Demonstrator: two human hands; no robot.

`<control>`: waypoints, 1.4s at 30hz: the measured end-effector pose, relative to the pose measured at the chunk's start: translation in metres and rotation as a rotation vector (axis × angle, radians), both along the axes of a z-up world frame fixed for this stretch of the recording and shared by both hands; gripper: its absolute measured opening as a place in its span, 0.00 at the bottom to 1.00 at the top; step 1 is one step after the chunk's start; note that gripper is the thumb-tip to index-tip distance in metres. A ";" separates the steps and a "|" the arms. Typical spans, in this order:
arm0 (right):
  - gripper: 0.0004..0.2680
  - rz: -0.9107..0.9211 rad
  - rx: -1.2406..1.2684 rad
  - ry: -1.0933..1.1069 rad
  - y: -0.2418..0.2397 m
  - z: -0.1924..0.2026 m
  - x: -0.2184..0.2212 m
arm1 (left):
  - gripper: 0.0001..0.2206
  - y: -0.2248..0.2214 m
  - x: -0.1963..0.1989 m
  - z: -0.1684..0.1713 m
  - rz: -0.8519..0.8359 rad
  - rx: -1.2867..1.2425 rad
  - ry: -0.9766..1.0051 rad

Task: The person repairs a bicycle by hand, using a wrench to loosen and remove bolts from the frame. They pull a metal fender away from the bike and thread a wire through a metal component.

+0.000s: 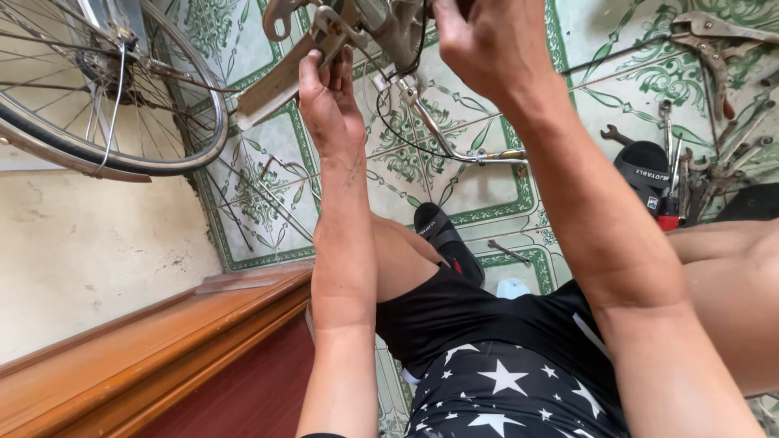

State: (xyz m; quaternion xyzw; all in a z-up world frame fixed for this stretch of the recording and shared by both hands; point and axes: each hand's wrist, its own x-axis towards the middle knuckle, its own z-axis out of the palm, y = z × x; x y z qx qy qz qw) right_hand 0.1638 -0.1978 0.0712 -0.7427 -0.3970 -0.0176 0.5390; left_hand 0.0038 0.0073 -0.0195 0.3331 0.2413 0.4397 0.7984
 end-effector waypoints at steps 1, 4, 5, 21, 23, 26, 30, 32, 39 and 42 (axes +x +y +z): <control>0.01 0.017 0.077 0.025 -0.001 -0.008 -0.002 | 0.09 0.000 0.000 0.000 0.010 -0.018 0.018; 0.04 0.052 0.259 0.129 0.004 -0.034 -0.006 | 0.08 -0.006 0.000 0.012 0.026 -0.044 0.076; 0.03 0.053 0.279 0.187 0.005 -0.041 -0.010 | 0.09 -0.007 0.000 0.016 0.027 -0.044 0.098; 0.07 -0.063 0.151 -0.041 0.010 -0.063 -0.017 | 0.08 -0.013 0.001 0.027 0.064 -0.030 0.126; 0.07 -0.086 0.178 -0.063 0.014 -0.064 -0.017 | 0.09 -0.012 0.002 0.029 0.054 -0.028 0.124; 0.07 -0.141 0.217 -0.112 0.014 -0.063 -0.020 | 0.09 -0.013 0.002 0.029 0.045 -0.025 0.126; 0.06 -0.126 0.231 -0.091 0.012 -0.061 -0.020 | 0.09 -0.013 0.002 0.029 0.036 -0.012 0.125; 0.06 -0.114 0.238 -0.065 0.014 -0.061 -0.021 | 0.09 -0.013 0.002 0.029 0.032 -0.013 0.126; 0.05 -0.100 0.247 -0.035 0.018 -0.067 -0.023 | 0.09 -0.010 0.001 0.025 0.030 -0.016 0.123; 0.05 -0.109 0.238 -0.018 0.021 -0.069 -0.021 | 0.09 -0.010 0.001 0.026 0.021 -0.023 0.118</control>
